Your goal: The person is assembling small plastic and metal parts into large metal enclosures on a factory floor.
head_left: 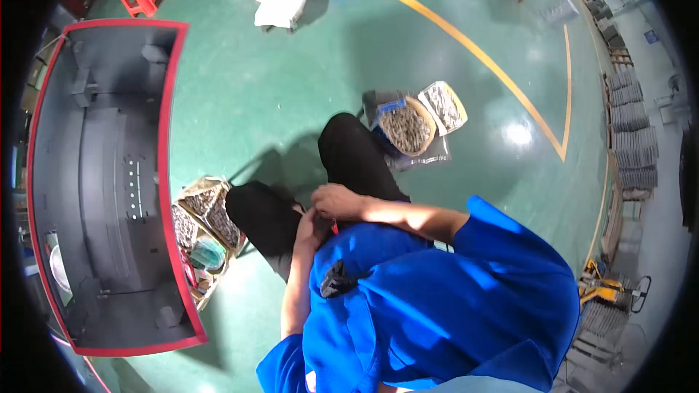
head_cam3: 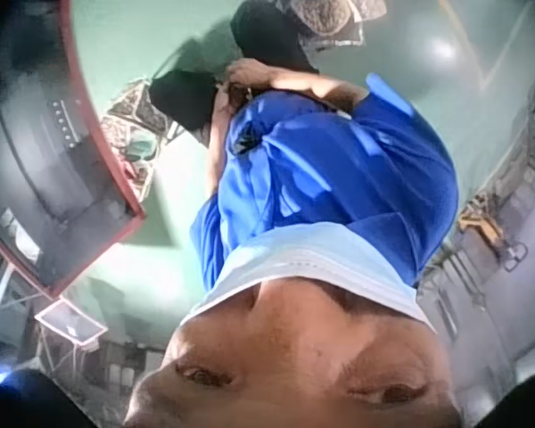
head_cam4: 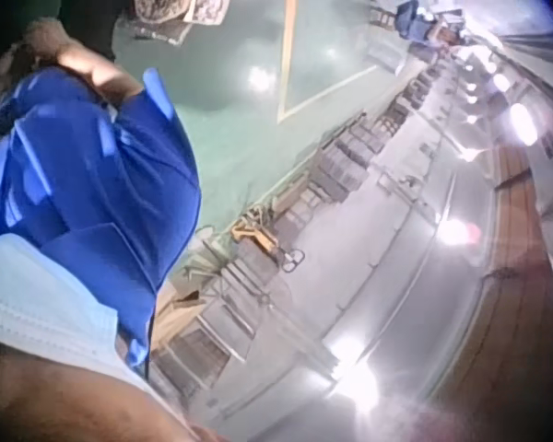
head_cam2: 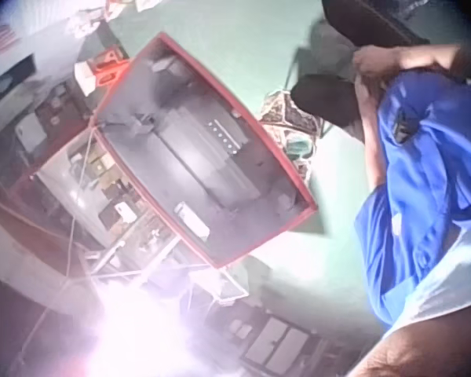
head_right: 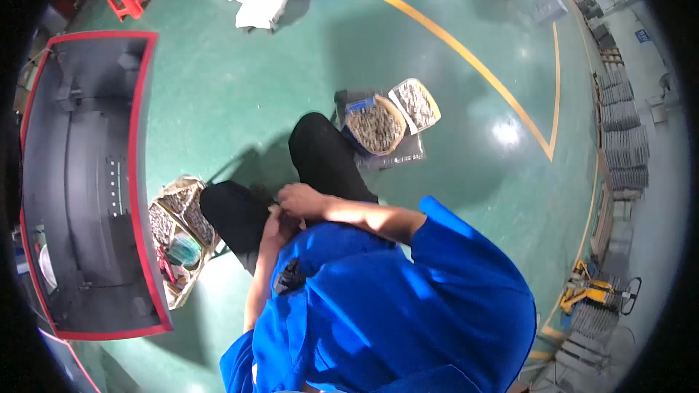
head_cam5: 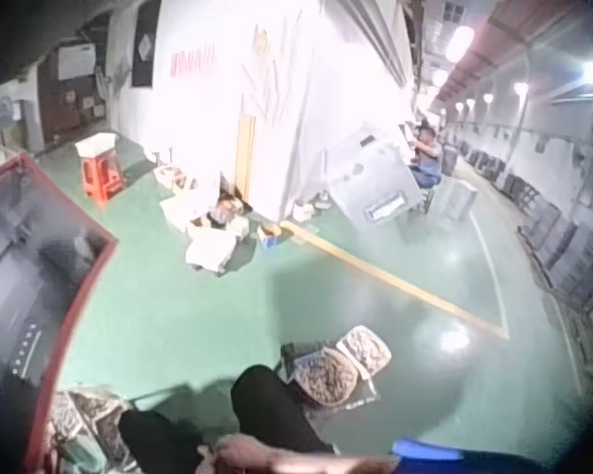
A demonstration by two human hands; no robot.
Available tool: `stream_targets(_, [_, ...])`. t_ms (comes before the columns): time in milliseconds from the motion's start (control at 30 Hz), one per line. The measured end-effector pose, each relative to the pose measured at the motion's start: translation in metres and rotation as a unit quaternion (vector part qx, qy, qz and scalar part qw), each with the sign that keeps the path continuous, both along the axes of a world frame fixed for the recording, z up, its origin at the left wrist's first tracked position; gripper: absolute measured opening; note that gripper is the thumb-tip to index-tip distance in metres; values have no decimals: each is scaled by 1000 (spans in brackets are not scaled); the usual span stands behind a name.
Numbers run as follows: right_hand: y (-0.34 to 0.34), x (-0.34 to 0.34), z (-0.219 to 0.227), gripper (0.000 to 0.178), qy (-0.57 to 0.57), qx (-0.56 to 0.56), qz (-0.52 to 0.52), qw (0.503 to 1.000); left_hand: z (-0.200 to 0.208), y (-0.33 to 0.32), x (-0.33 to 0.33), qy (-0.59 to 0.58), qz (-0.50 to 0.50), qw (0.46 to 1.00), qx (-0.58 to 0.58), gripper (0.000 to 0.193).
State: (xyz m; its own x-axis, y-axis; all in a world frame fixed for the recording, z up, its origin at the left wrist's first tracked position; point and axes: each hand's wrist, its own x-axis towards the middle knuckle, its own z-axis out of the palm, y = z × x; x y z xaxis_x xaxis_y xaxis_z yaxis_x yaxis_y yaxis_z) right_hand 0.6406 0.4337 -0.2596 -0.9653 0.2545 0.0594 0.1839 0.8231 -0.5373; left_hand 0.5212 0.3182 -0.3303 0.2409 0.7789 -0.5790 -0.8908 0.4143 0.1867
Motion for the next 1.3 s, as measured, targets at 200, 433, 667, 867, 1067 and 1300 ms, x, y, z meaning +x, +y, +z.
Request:
stream_targets(200, [33, 11, 15, 14, 93, -135, -143, 976, 32, 1, 0, 77, -29, 997, -15, 27])
stream_targets(433, [167, 111, 34, 8, 342, -232, -486, 770, 44, 11, 2, 77, -62, 995, 24, 28])
stream_targets(667, [247, 253, 7, 14, 40, -3, -657, 753, 40, 12, 3, 69, -41, 997, -5, 29])
stream_targets(867, [237, 249, -4, 19, -55, 36, -587, 807, 34, 13, 2, 80, -41, 996, -13, 29])
stream_targets(1067, [244, 248, 23, 16, -115, 34, -572, 811, 35, 9, 4, 80, -35, 996, -19, 28])
stream_targets(1300, [294, 237, 88, 8, -137, -11, -485, 864, 32, 8, 3, 64, -33, 997, -30, 29])
